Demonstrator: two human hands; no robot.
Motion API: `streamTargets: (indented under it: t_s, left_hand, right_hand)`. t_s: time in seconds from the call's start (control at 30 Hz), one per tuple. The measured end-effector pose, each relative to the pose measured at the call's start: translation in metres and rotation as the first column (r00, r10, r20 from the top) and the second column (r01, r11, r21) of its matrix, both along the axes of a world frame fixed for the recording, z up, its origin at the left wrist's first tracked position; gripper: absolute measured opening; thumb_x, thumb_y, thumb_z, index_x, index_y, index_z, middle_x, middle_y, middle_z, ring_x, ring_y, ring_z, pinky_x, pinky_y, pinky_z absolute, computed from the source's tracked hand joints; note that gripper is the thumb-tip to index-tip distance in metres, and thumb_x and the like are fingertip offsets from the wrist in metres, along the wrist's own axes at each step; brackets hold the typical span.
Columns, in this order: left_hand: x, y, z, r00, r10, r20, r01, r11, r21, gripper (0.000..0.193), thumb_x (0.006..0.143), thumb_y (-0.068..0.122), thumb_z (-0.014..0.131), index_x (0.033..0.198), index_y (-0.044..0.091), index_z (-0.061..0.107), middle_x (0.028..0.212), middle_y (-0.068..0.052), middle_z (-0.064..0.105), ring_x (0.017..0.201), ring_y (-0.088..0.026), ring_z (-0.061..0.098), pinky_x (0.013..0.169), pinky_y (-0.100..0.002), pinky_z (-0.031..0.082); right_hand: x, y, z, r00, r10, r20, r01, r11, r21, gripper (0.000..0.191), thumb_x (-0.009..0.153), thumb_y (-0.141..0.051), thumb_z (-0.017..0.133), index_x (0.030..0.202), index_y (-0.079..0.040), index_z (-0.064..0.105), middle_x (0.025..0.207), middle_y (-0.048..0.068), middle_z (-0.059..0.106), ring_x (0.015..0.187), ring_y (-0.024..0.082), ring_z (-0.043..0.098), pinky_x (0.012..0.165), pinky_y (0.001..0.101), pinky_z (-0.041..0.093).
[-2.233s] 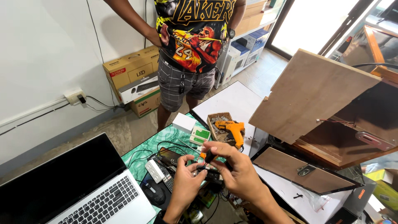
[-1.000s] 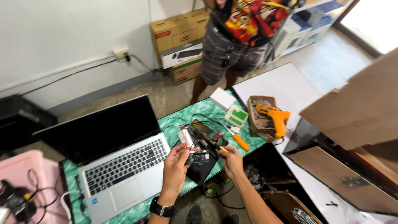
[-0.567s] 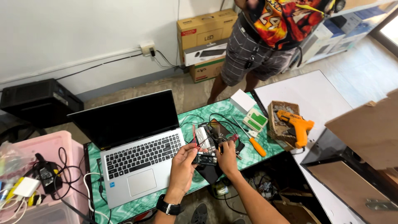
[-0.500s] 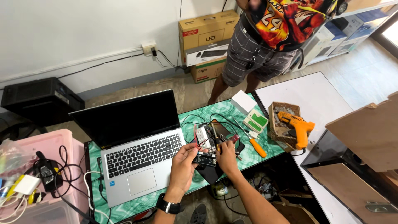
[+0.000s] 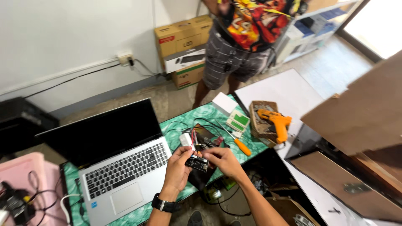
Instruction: The person repairs a small electronic circuit board at a cluttered workbench. They use a screwdriver on the board, strip and position red and white wires, connect the wires to the board, and handle a handheld meter device while checking the assembly.
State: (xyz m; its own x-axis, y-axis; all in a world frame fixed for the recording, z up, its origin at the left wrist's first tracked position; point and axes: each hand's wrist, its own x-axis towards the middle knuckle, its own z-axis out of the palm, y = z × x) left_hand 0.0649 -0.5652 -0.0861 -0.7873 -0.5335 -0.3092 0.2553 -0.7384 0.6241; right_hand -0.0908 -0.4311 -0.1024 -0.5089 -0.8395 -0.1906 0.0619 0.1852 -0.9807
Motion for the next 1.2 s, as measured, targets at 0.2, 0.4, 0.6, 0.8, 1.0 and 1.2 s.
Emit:
streamTargets:
  t_s: [0.2,0.4,0.6,0.8,1.0,1.2]
  left_hand:
    - [-0.025,0.025,-0.002,0.957,-0.291,-0.013,0.292,0.956,0.031,0.013,0.095,0.007,0.064,0.105,0.000,0.064,0.093,-0.012,0.070,0.083,-0.022,0.073,0.073,-0.036,0.062]
    - [-0.049,0.043,0.012,0.879,-0.459,0.128,0.474,0.871,-0.129,0.018,0.091,0.009,0.071,0.105,-0.002,0.069,0.089,-0.008,0.073,0.081,-0.019,0.073,0.061,-0.028,0.052]
    - [-0.066,0.064,0.036,0.858,-0.505,0.096,0.477,0.713,-0.515,0.017,0.089,0.006,0.077,0.101,-0.003,0.071,0.088,-0.007,0.076,0.082,-0.013,0.071,0.075,-0.025,0.056]
    - [-0.068,0.080,0.075,0.910,-0.235,0.341,0.406,0.344,-0.847,0.021,0.081,0.015,0.080,0.096,0.004,0.072,0.081,-0.007,0.076,0.074,-0.016,0.073,0.072,-0.029,0.056]
    - [-0.071,0.091,0.092,0.940,-0.280,0.195,0.242,0.144,-0.960,0.018,0.080,0.011,0.078,0.096,0.003,0.074,0.087,-0.012,0.075,0.081,-0.028,0.074,0.074,-0.034,0.056]
    - [-0.075,0.103,0.091,0.860,-0.427,0.280,0.336,0.062,-0.940,0.022,0.084,0.011,0.073,0.104,0.003,0.072,0.094,-0.016,0.076,0.088,-0.032,0.075,0.076,-0.037,0.058]
  right_hand:
    - [-0.002,0.028,0.047,0.985,-0.142,-0.095,0.110,0.952,-0.287,0.032,0.095,-0.002,0.067,0.127,-0.001,0.068,0.115,0.005,0.066,0.086,0.009,0.063,0.071,0.0260,0.054]
    - [-0.013,0.066,0.078,0.926,-0.263,-0.273,0.178,0.938,-0.299,0.036,0.089,-0.002,0.070,0.125,0.001,0.068,0.128,0.003,0.068,0.082,0.008,0.062,0.070,0.0252,0.053]
    - [-0.020,0.097,0.082,0.907,-0.416,-0.073,0.397,0.899,-0.183,0.025,0.088,-0.005,0.073,0.112,0.002,0.073,0.097,0.002,0.072,0.074,0.006,0.058,0.063,0.0233,0.048]
    - [-0.021,0.120,0.077,0.832,-0.541,-0.118,0.522,0.838,-0.159,0.014,0.089,-0.008,0.075,0.097,0.003,0.076,0.083,0.001,0.069,0.073,0.005,0.057,0.065,0.0225,0.047]
    - [-0.014,0.132,0.075,0.773,-0.634,0.041,0.623,0.744,-0.240,0.014,0.088,-0.005,0.075,0.099,0.002,0.069,0.081,0.001,0.067,0.071,0.007,0.059,0.063,0.0234,0.048]
    - [-0.002,0.150,0.084,0.812,-0.584,0.003,0.569,0.790,-0.227,0.021,0.090,-0.001,0.071,0.110,0.004,0.072,0.090,0.007,0.067,0.076,0.010,0.063,0.068,0.0248,0.053]
